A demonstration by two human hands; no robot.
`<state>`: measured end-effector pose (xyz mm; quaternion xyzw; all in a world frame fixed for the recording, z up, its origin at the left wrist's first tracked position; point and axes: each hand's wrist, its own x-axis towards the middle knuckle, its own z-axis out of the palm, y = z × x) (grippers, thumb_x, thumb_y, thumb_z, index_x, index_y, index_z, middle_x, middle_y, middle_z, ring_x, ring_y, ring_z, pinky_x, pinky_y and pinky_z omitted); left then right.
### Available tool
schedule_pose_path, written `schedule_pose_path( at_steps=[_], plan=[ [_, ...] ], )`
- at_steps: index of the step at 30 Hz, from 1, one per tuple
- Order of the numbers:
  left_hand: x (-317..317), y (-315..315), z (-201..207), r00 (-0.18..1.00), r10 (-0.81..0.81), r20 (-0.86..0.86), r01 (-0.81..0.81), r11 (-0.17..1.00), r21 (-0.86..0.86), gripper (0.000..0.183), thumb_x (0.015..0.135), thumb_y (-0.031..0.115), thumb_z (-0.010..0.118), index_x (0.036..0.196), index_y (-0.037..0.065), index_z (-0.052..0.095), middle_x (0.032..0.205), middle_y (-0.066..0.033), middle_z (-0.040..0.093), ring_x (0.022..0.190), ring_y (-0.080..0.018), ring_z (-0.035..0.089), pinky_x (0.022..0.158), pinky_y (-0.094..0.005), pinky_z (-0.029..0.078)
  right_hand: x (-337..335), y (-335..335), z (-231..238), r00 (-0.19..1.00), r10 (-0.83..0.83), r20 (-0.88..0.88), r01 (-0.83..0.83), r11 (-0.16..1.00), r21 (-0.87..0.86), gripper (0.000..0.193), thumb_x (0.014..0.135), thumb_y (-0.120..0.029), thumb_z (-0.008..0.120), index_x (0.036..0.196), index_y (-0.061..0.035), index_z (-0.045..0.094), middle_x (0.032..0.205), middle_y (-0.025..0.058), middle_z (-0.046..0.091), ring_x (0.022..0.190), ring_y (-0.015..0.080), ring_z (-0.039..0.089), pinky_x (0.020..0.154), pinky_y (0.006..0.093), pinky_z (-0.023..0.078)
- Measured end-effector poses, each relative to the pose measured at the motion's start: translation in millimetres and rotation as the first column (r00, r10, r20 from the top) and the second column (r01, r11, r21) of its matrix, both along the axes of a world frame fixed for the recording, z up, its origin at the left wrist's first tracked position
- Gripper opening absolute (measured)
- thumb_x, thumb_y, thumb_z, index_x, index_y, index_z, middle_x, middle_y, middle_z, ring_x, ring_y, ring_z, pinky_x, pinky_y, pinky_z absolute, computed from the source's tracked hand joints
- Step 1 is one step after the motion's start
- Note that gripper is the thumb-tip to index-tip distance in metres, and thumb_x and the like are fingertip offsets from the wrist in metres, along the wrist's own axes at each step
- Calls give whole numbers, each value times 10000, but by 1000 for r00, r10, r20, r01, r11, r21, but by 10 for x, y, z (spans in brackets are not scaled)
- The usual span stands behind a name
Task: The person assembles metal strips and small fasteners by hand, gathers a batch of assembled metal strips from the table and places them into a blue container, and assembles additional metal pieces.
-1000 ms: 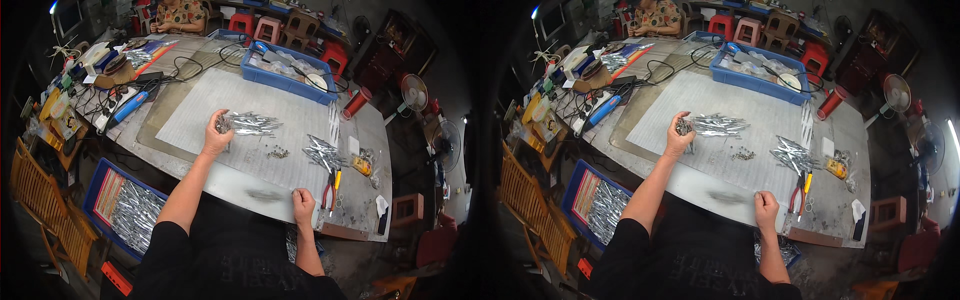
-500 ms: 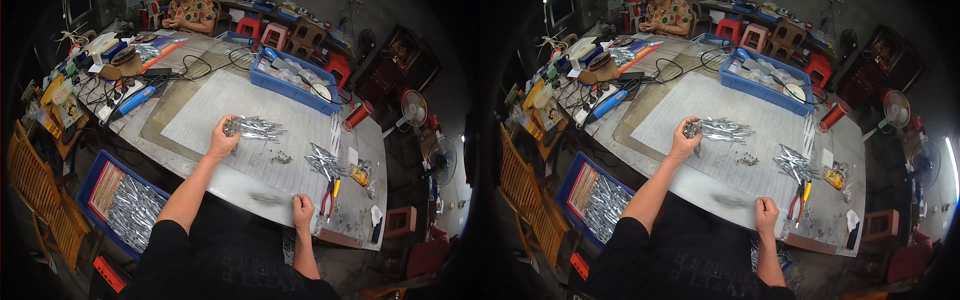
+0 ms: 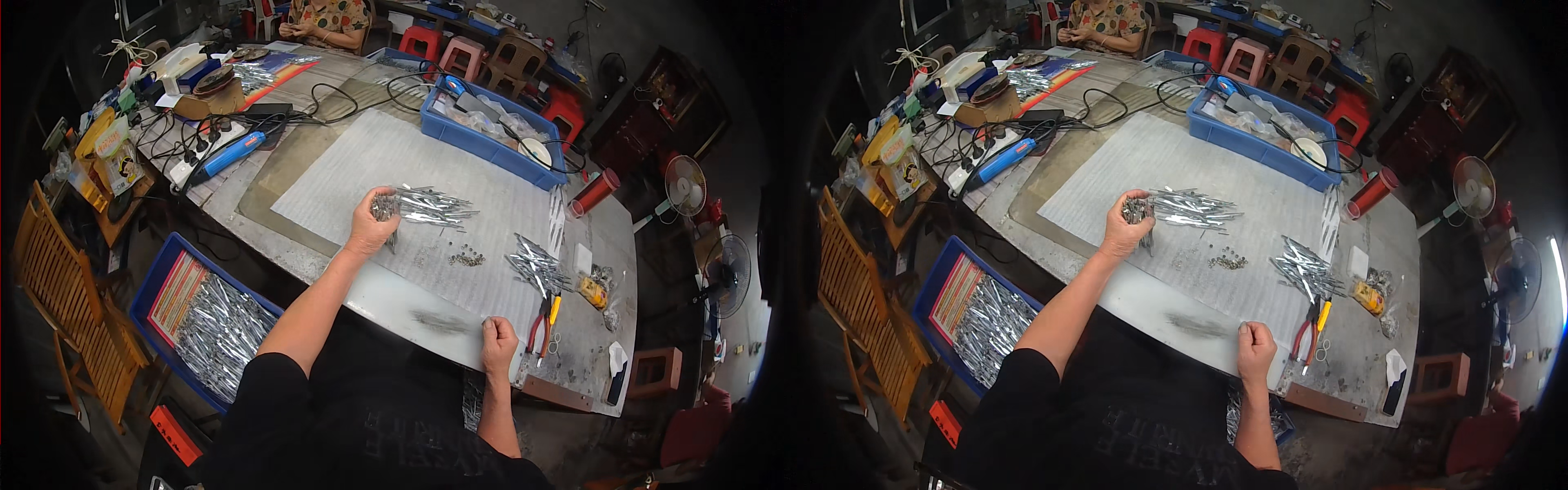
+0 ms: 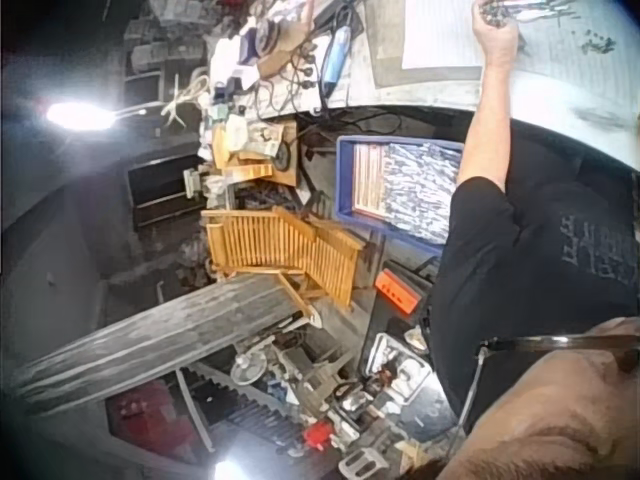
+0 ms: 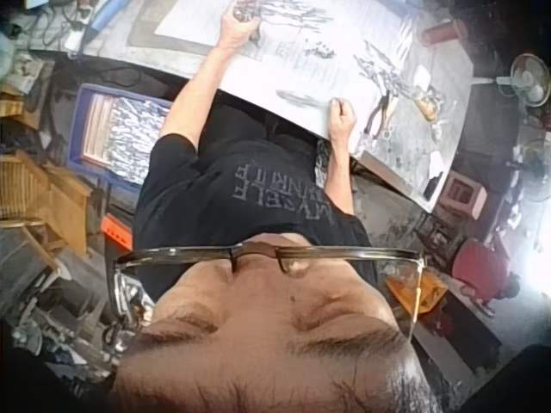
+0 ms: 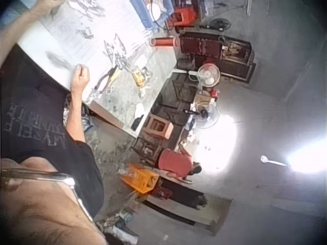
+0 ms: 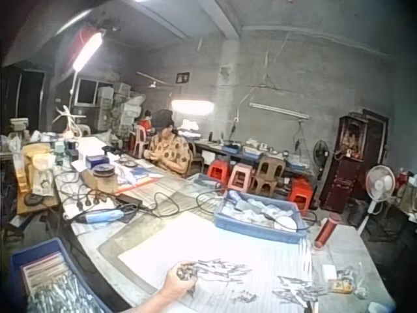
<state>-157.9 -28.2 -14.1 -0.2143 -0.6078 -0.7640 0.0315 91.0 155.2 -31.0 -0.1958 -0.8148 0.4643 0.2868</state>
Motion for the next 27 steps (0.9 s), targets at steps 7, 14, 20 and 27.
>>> schedule_pose_path(
  at_steps=[7, 14, 20, 27],
  plan=[
    [16, -7, -7, 994, 92, -58, -93, 996, -1, 375, 645, -36, 610, 1003, 17, 510, 823, -12, 554, 728, -69, 526, 671, -212, 443, -5, -25, 28, 1000, 17, 15, -16, 999, -44, 130, 794, -88, 549, 736, 28, 537, 635, 63, 505, 595, 117, 462, 559, 247, 388],
    [-35, -331, 214, 902, 144, 406, -311, 870, 383, 345, 584, -69, 586, 912, 14, 517, 727, -49, 535, 624, -148, 536, 559, -279, 459, 14, 40, -22, 999, 44, -13, -46, 988, -149, 129, 817, -98, 531, 745, 10, 539, 653, -9, 477, 615, 62, 410, 554, 205, 356],
    [80, -1271, 604, 882, 267, 388, -405, 851, 335, 326, 589, -85, 589, 897, -3, 521, 729, -60, 537, 619, -167, 548, 559, -297, 467, 12, 39, 6, 999, 25, -20, -29, 983, -181, 122, 834, -108, 517, 772, -6, 540, 680, -39, 465, 628, 41, 381, 560, 179, 323],
    [493, -2701, 592, 737, 620, 270, -663, 740, 114, 310, 601, -74, 597, 897, -7, 532, 733, -53, 547, 606, -149, 545, 562, -282, 467, 23, 118, -64, 992, 99, -77, -116, 960, -255, 119, 853, -119, 507, 789, -20, 522, 690, -52, 451, 632, 29, 368, 558, 167, 302]
  ],
)
